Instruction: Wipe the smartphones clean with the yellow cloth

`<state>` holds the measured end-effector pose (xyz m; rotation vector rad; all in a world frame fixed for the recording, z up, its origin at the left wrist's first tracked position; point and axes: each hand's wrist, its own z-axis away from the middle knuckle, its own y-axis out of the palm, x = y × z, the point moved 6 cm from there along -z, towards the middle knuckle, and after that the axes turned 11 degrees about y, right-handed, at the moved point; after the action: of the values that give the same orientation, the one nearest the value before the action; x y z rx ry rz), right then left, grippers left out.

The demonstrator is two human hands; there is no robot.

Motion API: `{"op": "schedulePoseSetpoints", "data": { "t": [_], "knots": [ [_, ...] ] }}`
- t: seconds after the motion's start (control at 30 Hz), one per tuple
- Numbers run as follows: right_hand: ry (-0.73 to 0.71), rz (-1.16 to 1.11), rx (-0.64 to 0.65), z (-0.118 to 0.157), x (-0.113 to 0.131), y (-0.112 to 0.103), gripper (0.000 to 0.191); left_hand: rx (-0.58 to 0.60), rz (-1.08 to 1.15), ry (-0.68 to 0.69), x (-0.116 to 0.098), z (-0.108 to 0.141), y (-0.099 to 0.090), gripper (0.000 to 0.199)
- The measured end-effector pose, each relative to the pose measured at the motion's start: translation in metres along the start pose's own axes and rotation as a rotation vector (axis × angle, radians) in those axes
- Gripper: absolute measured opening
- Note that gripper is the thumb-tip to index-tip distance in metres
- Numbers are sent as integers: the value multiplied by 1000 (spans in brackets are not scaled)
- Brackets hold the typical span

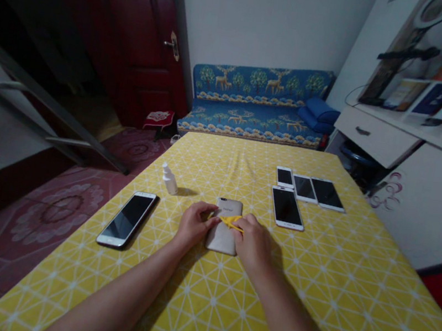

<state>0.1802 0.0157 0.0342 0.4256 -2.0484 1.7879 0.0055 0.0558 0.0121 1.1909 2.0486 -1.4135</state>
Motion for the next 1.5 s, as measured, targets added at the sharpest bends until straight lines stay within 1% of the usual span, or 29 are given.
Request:
{"op": "schedulePoseSetpoints", "data": {
  "t": [0.13, 0.27, 0.4, 0.57, 0.7, 0.93, 1.13, 1.5],
  "knots": [
    [14, 6, -16, 13, 5, -6, 13, -17, 8, 32, -2, 0, -2, 22],
    [-26, -48, -15, 17, 7, -6, 15, -27, 1, 51, -3, 0, -2, 18],
    [-100, -117, 42, 22, 12, -4, 13, -28, 8, 46, -4, -1, -2, 17],
    [-254, -127, 124, 33, 26, -2, 12, -24, 2, 36, -5, -1, -3, 17],
    [-300, -137, 139, 35, 28, 1, 13, -24, 5, 36, -6, -1, -4, 16],
    [-303, -164, 147, 33, 27, 0, 12, -33, 22, 54, -6, -1, -4, 14],
    [-267, -171, 158, 31, 27, 0, 12, -23, 19, 47, -6, -1, -4, 15],
    [-201, -145, 89, 24, 18, 1, 10, -31, 30, 61, -7, 0, -5, 14]
  ]
}}
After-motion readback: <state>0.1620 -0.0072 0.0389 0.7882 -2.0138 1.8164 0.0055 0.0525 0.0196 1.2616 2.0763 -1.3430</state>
